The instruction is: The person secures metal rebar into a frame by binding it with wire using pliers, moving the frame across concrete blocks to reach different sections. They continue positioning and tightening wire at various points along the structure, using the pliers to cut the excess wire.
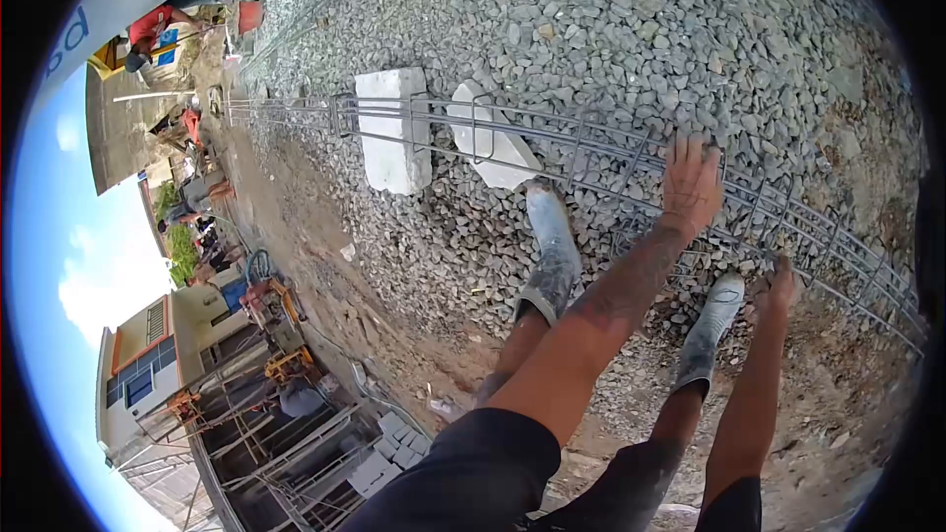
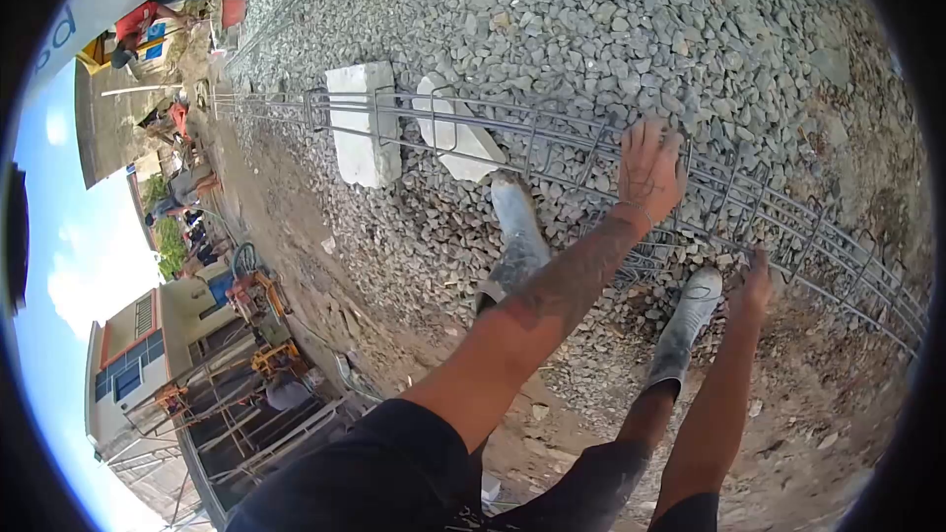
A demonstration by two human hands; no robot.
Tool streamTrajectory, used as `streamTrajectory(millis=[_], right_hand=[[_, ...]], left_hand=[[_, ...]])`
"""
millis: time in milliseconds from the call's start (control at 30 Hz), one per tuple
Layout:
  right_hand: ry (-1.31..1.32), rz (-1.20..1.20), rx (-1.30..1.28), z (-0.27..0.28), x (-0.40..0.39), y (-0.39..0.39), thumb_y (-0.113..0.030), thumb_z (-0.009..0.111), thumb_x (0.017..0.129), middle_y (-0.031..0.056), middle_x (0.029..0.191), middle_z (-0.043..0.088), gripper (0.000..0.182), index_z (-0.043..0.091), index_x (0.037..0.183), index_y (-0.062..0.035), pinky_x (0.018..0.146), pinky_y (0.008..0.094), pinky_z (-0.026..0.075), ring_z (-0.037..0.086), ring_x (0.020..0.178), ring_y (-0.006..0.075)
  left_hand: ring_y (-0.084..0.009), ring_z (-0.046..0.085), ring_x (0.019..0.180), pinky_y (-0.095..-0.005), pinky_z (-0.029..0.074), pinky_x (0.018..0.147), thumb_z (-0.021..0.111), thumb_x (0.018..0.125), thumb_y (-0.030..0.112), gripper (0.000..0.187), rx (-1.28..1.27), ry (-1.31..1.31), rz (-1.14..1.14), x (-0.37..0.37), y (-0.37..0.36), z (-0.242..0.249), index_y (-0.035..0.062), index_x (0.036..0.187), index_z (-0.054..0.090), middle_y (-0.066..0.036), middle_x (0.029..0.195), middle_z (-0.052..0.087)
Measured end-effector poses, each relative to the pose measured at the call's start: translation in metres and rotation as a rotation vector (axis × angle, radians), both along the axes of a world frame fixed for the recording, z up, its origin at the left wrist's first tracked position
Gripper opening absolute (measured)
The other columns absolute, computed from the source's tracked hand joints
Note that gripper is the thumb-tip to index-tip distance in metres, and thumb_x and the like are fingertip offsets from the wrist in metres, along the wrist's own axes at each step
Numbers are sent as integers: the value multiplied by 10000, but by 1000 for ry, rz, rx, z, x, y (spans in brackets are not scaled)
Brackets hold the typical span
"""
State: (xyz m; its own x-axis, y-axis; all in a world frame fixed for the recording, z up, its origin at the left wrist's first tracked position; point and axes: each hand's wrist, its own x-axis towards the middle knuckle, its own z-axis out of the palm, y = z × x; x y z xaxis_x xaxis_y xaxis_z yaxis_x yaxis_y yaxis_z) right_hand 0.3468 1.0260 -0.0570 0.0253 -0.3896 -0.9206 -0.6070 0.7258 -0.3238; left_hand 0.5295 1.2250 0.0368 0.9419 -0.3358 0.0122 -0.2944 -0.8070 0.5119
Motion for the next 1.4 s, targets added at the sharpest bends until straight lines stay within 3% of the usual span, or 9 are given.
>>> streamTrajectory(millis=[300, 433, 567, 633, 733, 900, 1133, 1367, 1400], right_hand=[[90, 242, -197, 67, 10, 19, -479, 487, 859, 115, 1415, 313, 662, 320, 1374, -98, 994, 357, 306, 341, 1254, 277], [647, 765, -474, 46, -42, 29, -443, 515, 851, 154, 1217, 524, 548, 524, 1188, -11, 852, 389, 422, 535, 1037, 300], [-50, 1244, -820, 152, 58, 192, -268, 596, 824, 93, 867, 592, 246, 584, 898, -34, 652, 402, 445, 571, 795, 272], [-456, 1410, -936, 155, 116, 247, -212, 643, 793, 93, 885, 576, 194, 591, 920, -75, 630, 379, 465, 585, 803, 274], [-624, 1588, -1134, 145, 219, 319, -260, 667, 763, 74, 936, 559, 268, 583, 956, -94, 675, 380, 480, 569, 858, 270], [-488, 2143, -1099, 73, 294, 349, -250, 593, 798, 84, 907, 566, 262, 589, 1021, -113, 712, 370, 492, 562, 885, 269], [-430, 2458, -792, 109, 328, 349, -239, 499, 887, 96, 1012, 606, 197, 577, 986, -88, 783, 404, 478, 566, 955, 283], [-253, 2524, -874, 87, 321, 350, -272, 508, 876, 107, 1003, 609, 224, 573, 983, -86, 791, 416, 480, 566, 994, 291], [-305, 2457, -951, 83, 317, 349, -268, 508, 876, 103, 999, 610, 219, 573, 974, -84, 781, 414, 483, 566, 994, 287]], left_hand=[[-358, 453, 978, -474, 368, 815, 645, 722, 69, 280, 3, 103, 597, -102, 162, 30, 42, 978, 534, -163, 1050, 467], [-354, 459, 977, -467, 377, 816, 635, 720, 71, 270, 129, 159, 760, -100, 254, 29, 31, 969, 540, -170, 1030, 481], [-344, 420, 1095, -470, 344, 904, 618, 710, 100, 408, 172, 136, 421, -47, 289, 31, 28, 1093, 496, -170, 1149, 457], [-337, 392, 1155, -469, 317, 957, 613, 712, 124, 474, 165, 154, 268, -30, 291, 25, 29, 1155, 472, -169, 1194, 444], [-313, 285, 1263, -462, 156, 1085, 581, 738, 230, 595, 480, 127, 53, -14, 287, -3, 39, 1272, 401, -159, 1246, 411], [-314, 322, 1227, -462, 156, 1085, 560, 730, 212, 500, 396, 244, 105, -8, 287, -10, 32, 1189, 474, -152, 1185, 439], [-301, 386, 1139, -430, 169, 1091, 584, 687, 218, 467, 303, 135, 123, -15, 292, -8, 26, 1108, 520, -127, 1082, 467], [-294, 401, 1063, -429, 192, 1077, 604, 657, 213, 421, 163, 416, 117, 1, 295, 2, 22, 1026, 532, -117, 987, 456], [-283, 401, 1027, -423, 215, 1065, 603, 646, 198, 383, 201, 207, 132, -7, 296, 2, 26, 980, 524, -107, 953, 442]])
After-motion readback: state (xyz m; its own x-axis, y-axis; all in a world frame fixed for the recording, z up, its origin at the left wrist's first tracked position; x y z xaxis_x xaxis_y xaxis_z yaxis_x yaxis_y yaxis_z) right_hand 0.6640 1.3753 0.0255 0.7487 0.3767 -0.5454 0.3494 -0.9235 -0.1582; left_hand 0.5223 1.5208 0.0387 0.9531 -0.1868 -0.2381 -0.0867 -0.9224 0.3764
